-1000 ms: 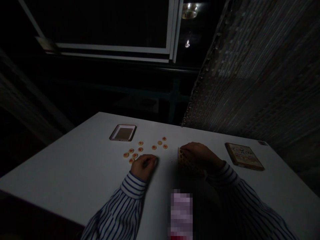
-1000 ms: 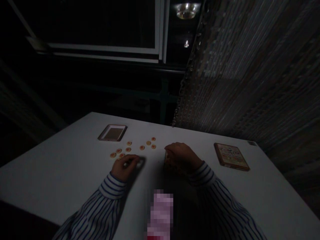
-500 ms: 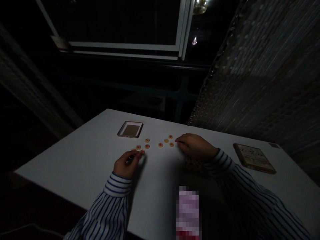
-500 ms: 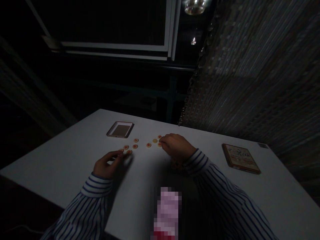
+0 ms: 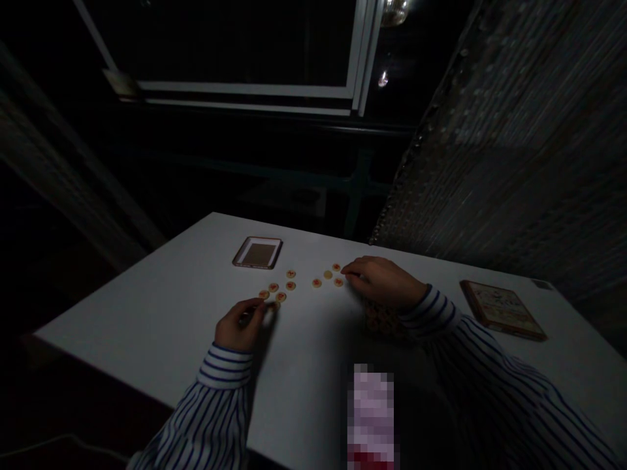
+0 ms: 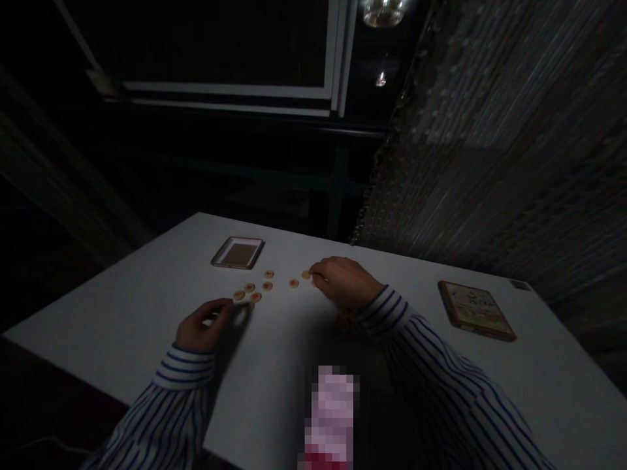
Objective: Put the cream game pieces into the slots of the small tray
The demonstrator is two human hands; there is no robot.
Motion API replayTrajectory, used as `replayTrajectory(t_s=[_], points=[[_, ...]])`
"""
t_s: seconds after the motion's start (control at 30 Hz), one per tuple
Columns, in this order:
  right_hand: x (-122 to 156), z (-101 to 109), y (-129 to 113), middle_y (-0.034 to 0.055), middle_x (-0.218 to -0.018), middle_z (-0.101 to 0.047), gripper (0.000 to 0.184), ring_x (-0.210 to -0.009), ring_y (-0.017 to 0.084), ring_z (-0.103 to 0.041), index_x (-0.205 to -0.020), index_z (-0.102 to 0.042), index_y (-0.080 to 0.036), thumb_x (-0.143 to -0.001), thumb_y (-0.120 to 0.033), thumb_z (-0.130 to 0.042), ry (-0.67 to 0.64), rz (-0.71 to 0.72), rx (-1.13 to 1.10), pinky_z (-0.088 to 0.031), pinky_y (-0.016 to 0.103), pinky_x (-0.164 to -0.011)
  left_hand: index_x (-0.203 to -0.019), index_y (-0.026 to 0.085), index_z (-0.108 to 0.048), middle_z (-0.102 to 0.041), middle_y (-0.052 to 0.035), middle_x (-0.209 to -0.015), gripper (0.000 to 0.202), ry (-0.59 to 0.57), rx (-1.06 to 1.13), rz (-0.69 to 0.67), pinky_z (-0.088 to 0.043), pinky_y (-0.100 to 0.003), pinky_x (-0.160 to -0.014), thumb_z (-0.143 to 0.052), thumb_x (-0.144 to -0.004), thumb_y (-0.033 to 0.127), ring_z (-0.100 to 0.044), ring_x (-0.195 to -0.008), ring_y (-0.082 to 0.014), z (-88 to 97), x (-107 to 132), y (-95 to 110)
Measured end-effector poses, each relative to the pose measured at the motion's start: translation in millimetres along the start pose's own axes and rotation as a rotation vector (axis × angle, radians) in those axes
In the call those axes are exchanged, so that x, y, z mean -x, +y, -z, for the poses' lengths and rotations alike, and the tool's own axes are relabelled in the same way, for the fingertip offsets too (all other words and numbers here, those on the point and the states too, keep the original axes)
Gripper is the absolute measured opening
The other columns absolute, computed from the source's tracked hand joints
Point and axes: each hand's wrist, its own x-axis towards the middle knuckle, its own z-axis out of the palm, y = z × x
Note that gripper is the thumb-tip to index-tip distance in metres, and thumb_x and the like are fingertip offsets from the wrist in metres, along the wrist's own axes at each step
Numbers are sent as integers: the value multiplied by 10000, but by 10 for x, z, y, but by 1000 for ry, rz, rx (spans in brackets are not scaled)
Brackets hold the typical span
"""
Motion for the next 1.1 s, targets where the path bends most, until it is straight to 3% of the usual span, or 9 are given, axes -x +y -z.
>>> replayTrajectory(t_s=[0.43,0.6,0.77,0.93,1.1], points=[[-139,-130,-8,57,-1027,-617,319,-930,173,-545,-1028,-588,-178,-826,-250,-353,-38,0,-28,-369,268,-812,-828,175,-638,-652,-41,-718,374,10,-33,40,-476,-252,-577,-501,-658,479,-575,-584,-146,65,-200,-257],[-263,-248,-66,58,-1061,-603,330,-980,169,-526,-1066,-570,-189,-825,-235,-349,-80,18,-35,-348,267,-847,-896,172,-623,-661,-63,-789,389,-48,-104,-28,-487,-269,-602,-496,-662,456,-605,-662,-169,-18,-285,-367],[-395,-369,-160,56,-1021,-619,317,-947,163,-540,-1043,-580,-199,-825,-223,-352,-116,54,-26,-354,261,-822,-910,167,-627,-663,-92,-873,381,-100,-253,-150,-473,-315,-726,-488,-675,434,-603,-804,-209,-84,-389,-396],[-518,-480,-257,65,-1029,-615,312,-955,166,-540,-1042,-573,-195,-826,-236,-352,-113,64,-25,-348,273,-830,-910,154,-627,-655,-98,-928,401,-217,-327,-237,-441,-328,-791,-441,-712,449,-583,-862,-216,-160,-478,-463],[-667,-601,-347,60,-1030,-616,322,-976,171,-533,-1042,-575,-197,-820,-219,-342,-94,101,-51,-357,275,-814,-929,155,-615,-648,-85,-941,394,-170,-417,-260,-413,-324,-819,-437,-720,437,-565,-878,-215,-263,-445,-583]])
